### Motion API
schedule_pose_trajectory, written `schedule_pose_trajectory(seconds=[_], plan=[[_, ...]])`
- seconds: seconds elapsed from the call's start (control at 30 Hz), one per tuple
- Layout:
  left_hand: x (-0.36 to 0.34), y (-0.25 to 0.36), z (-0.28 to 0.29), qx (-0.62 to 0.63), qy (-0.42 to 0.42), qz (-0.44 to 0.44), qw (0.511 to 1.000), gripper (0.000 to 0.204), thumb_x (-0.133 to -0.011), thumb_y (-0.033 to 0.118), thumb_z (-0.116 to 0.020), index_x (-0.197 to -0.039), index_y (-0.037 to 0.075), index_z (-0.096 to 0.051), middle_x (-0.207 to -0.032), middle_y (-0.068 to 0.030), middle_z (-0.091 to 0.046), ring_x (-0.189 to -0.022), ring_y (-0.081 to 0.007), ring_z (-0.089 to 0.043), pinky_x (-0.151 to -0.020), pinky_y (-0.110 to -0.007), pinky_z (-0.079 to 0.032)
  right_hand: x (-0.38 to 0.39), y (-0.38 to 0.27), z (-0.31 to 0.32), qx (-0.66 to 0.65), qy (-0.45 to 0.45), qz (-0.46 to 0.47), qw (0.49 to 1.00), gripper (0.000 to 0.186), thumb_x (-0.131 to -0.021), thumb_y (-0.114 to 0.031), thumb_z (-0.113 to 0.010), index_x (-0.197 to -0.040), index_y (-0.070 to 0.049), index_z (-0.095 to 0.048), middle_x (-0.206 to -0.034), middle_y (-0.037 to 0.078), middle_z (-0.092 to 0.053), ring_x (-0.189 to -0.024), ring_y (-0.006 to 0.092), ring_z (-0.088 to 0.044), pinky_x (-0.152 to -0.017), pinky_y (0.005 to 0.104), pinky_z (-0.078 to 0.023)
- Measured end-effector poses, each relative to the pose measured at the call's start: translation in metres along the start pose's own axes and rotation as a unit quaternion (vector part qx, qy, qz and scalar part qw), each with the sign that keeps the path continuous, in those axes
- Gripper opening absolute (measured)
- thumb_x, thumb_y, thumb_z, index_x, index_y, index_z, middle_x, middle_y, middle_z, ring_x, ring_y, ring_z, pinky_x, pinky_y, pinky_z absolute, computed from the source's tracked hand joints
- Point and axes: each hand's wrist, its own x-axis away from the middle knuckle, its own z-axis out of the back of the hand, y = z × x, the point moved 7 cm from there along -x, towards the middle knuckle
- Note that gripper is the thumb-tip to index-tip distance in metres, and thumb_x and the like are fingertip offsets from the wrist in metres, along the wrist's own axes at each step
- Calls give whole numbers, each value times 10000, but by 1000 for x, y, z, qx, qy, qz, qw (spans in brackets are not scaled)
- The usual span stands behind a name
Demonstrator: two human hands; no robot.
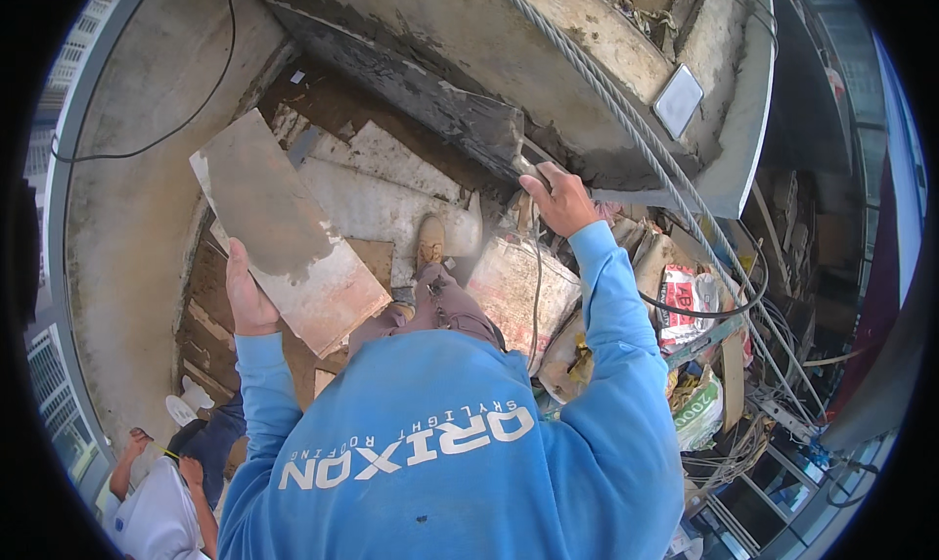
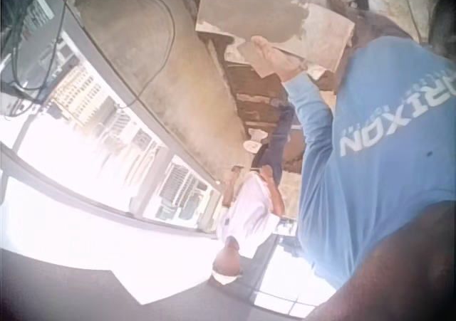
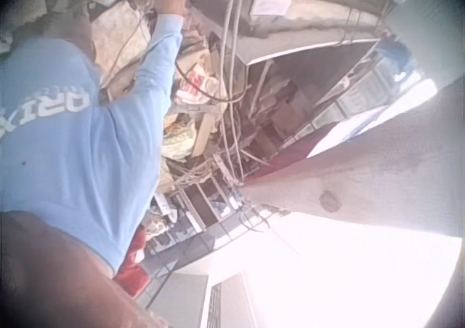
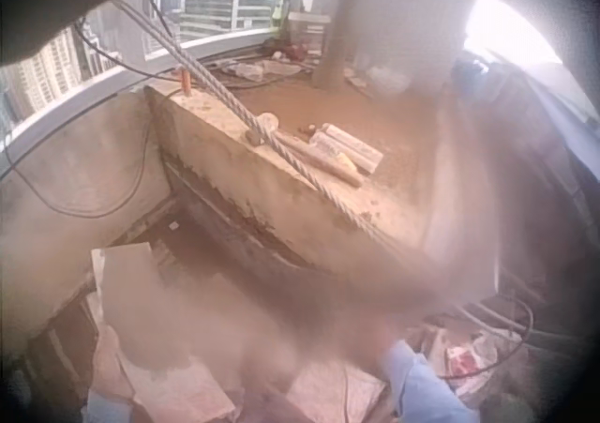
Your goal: The person scoops cement from a pile using a trowel and applies it to a concrete surface, smoothing it with the trowel. The person repeats this process multiple times, working on different sections of the surface.
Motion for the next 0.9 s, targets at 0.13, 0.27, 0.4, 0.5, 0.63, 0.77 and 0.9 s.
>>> schedule_pose_trajectory(seconds=[0.13,0.27,0.4,0.5,0.63,0.77,0.9], plan=[[25,23,-45,4,-67,16,998,499,-1069,351,-378,-1438,16,-393,-1399,-134,-513,-1225,-284,-554,-1026,-433,-469,18,-156,3,-180,-86,207,958,440,-1028,-386,-499,-1019,38,-616,-691,66,-584,-588,123,-512,-562,297,-444],[48,43,-72,66,-116,72,988,506,-1068,356,-378,-1456,31,-371,-1416,-131,-494,-1250,-274,-532,-1041,-418,-458,15,-231,15,-198,-228,258,918,541,-1024,-497,-452,-966,9,-636,-692,8,-567,-520,76,-484,-478,239,-391],[77,69,-76,61,-138,55,987,512,-1067,366,-381,-1452,30,-383,-1419,-124,-495,-1246,-268,-529,-1041,-414,-450,24,-267,3,-205,-311,252,893,552,-1012,-510,-471,-1026,5,-667,-665,17,-562,-468,75,-476,-430,226,-366],[89,83,-50,96,-128,26,987,514,-1065,374,-382,-1447,30,-392,-1420,-119,-495,-1247,-268,-526,-1041,-414,-448,30,-270,-19,-190,-358,257,877,544,-1009,-495,-489,-1037,18,-668,-658,22,-562,-469,82,-478,-433,236,-373],[97,106,-19,141,-111,-13,984,515,-1064,381,-383,-1436,26,-405,-1403,-122,-508,-1236,-270,-535,-1034,-408,-452,35,-242,-43,-109,-400,228,881,514,-1025,-460,-476,-982,15,-669,-671,39,-578,-472,86,-482,-439,265,-387],[102,122,8,141,-93,-22,985,518,-1063,384,-383,-1429,20,-411,-1387,-124,-521,-1233,-269,-537,-1037,-409,-450,42,-252,-30,-97,-315,245,912,419,-979,-371,-543,-1053,23,-665,-700,55,-594,-525,104,-517,-495,270,-413],[118,127,-5,136,-109,-27,984,514,-1063,378,-387,-1425,14,-412,-1375,-120,-534,-1216,-270,-548,-1034,-406,-451,78,-315,-16,-109,6,444,889,330,-849,-220,-659,-1086,8,-653,-811,112,-625,-666,222,-594,-626,325,-487]])
